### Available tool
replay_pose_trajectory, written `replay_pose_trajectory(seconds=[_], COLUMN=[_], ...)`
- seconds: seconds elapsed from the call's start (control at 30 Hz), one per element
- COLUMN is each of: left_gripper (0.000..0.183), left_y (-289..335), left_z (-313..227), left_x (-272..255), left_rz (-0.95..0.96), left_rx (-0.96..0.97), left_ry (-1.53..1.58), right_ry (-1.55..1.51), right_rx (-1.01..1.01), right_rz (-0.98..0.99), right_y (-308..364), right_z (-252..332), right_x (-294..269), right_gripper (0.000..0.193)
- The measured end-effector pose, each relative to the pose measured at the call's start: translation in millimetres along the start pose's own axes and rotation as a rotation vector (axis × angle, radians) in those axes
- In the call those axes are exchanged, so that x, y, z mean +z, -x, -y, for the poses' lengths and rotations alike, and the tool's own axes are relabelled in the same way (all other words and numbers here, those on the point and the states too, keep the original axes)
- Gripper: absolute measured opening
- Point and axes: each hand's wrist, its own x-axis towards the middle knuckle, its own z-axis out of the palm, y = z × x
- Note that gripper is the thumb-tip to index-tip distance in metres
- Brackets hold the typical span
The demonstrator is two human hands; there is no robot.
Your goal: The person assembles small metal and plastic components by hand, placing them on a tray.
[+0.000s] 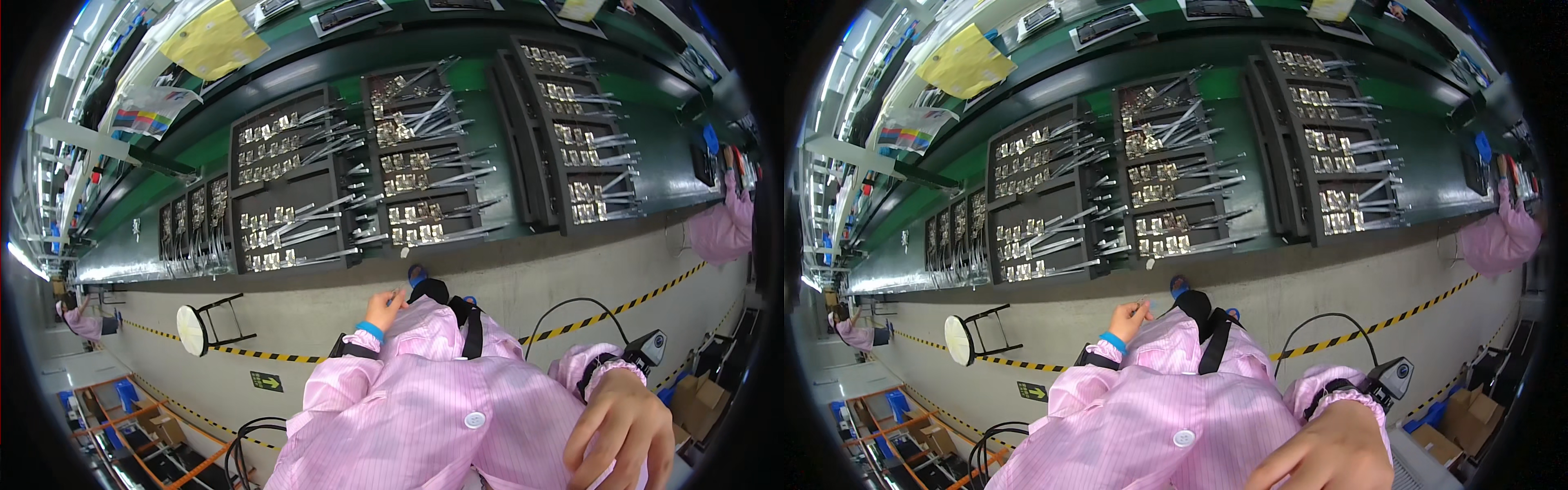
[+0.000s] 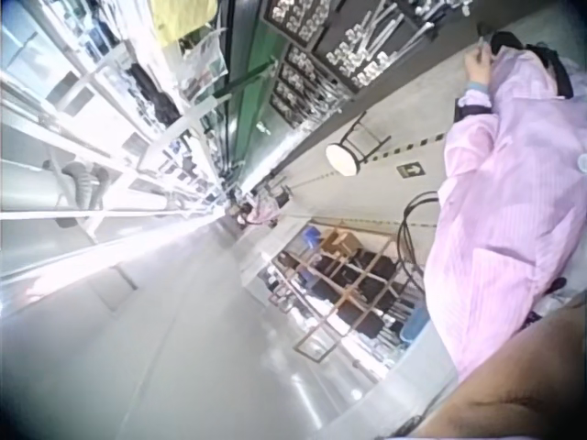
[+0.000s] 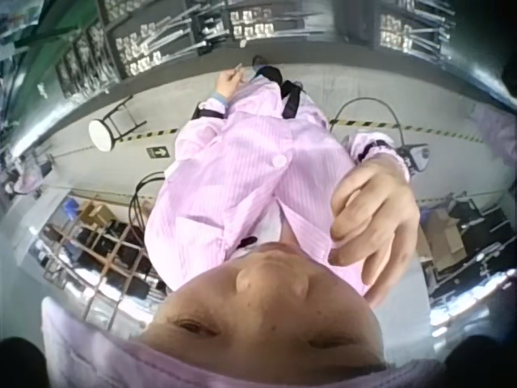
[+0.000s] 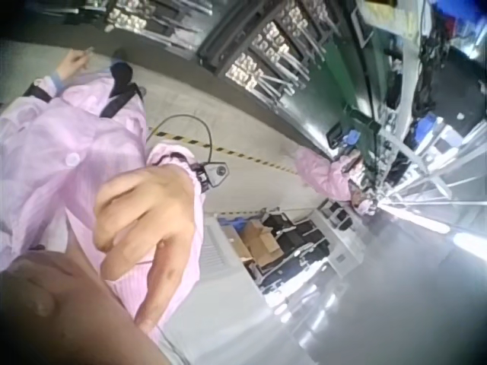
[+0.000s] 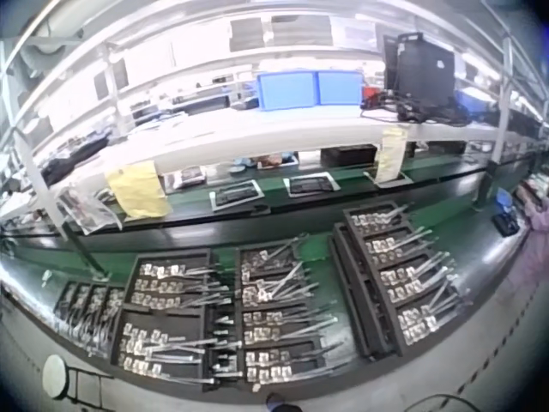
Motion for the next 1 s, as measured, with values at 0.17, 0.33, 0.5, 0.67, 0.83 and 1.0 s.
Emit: replay_pose_trajectory(seconds=[0.17, 0.33, 0.5, 0.67, 0.83, 1.0], left_gripper=[0.031, 0.025, 0.025, 0.024, 0.024, 0.026], left_y=[-23, -30, -37, -35, -22, 5], left_z=[13, -6, 12, 22, 23, 16], left_x=[-13, -37, -40, -41, -38, -34], left_rz=[-0.012, 0.014, 0.031, 0.0, -0.138, -0.294], left_rx=[0.052, 0.084, 0.088, 0.007, -0.009, -0.042], left_ry=[0.059, -0.01, -0.058, -0.071, 0.006, 0.183], right_ry=[-0.003, -0.012, -0.063, -0.165, -0.316, 1.018], right_rx=[0.093, 0.114, 0.156, 0.178, 0.327, 0.919], right_rz=[0.064, 0.149, 0.17, 0.232, 0.563, -0.331], right_y=[-25, -47, -70, -85, -48, 4], right_z=[-27, -63, -87, -103, -119, -215], right_x=[-14, -27, -36, -54, -121, -257], right_gripper=[0.018, 0.02, 0.02, 0.02, 0.021, 0.014])
